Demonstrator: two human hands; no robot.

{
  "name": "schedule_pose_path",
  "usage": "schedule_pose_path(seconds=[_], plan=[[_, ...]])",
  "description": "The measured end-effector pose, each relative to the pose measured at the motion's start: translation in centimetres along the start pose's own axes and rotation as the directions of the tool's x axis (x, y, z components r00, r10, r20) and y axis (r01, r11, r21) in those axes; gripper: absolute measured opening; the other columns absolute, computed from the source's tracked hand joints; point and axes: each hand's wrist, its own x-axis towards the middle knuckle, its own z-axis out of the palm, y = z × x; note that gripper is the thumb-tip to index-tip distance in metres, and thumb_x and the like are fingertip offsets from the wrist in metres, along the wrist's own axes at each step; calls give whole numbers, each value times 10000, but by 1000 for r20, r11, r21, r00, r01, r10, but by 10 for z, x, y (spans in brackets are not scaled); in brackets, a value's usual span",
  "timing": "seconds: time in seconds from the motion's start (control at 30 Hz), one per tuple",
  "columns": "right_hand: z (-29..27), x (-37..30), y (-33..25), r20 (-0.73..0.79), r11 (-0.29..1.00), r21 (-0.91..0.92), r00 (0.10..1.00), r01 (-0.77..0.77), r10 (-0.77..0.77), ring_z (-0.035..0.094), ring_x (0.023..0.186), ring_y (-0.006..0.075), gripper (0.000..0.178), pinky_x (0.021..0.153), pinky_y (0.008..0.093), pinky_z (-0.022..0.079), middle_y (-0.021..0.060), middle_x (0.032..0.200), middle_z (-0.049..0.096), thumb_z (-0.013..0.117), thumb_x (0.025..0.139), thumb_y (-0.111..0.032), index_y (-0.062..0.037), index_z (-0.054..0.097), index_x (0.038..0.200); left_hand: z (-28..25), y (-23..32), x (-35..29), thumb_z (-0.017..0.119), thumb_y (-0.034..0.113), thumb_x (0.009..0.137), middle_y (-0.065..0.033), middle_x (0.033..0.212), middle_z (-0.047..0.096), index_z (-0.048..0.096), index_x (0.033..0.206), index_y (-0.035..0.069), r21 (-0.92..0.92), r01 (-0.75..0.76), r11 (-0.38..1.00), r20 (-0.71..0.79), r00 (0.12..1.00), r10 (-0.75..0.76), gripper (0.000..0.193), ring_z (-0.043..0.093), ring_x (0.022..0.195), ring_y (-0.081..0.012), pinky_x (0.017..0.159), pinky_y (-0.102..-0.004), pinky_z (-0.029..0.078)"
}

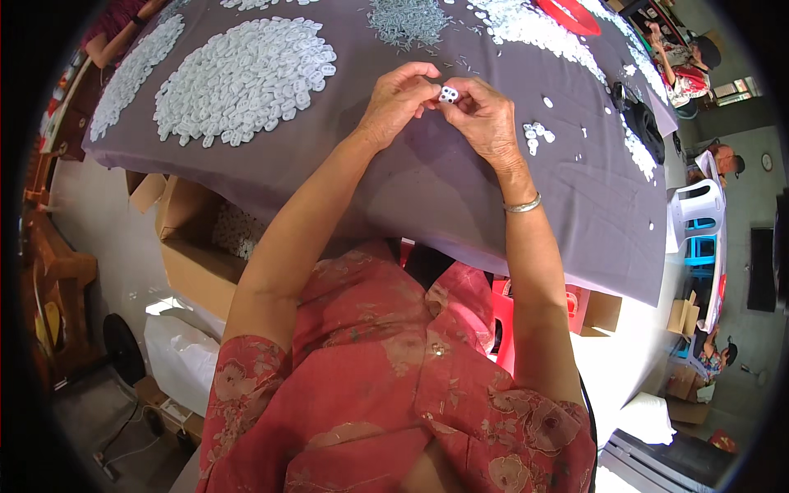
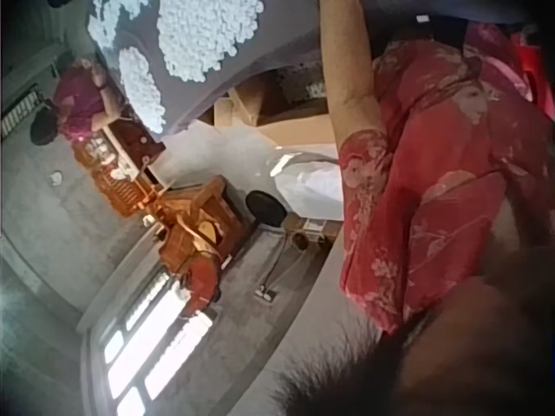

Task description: The person assembles plastic pieces by inserting pins into plastic components by hand and pushing them into place with a toothpick.

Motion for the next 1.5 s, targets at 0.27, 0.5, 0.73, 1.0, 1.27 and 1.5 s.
schedule_pose_path(seconds=[0.27,0.5,0.73,1.0,1.27,1.5], plan=[[-1,-1,-8,-30,996,-54,997,74,-76,532,544,91,228,516,234,465,34,725,553,699,701,-25,-26,649,923,1,1,-1,657,140,841,-6,833,607,573,1100,49,58,-42,997,59,997,39,287,493,675,-66,599,-213,404],[3,-2,-1,22,986,-126,994,113,-111,532,565,93,271,533,234,467,45,763,565,722,707,-24,-26,638,965,1,-7,-1,659,108,839,16,775,604,561,1109,49,150,-30,988,54,998,22,294,486,641,-59,585,-209,396],[-2,-3,3,123,909,-378,983,175,-138,613,636,269,320,568,374,514,97,834,605,713,759,-257,-31,583,945,4,-2,-3,651,78,840,11,757,591,549,1121,42,121,-14,993,73,997,5,301,499,654,-58,597,-212,408],[-2,-5,2,287,834,-501,954,231,-92,625,696,330,310,575,422,505,128,788,624,632,842,-325,-26,550,832,-3,-1,-2,604,95,869,15,811,573,551,1142,51,184,-9,983,176,984,-24,282,514,704,-64,636,-218,426],[3,-7,11,277,885,-410,954,221,-110,620,659,362,403,581,447,498,193,655,610,595,868,-390,7,552,814,-1,0,-4,561,100,870,32,793,548,569,1155,63,181,-21,983,182,983,-12,288,519,722,-68,674,-243,433],[2,-10,8,309,903,-369,945,221,-105,615,647,377,376,584,455,497,198,659,610,574,889,-353,16,546,825,-4,0,-3,542,65,848,31,773,530,569,1166,72,117,-8,993,201,979,-16,319,501,713,-65,645,-235,402]])
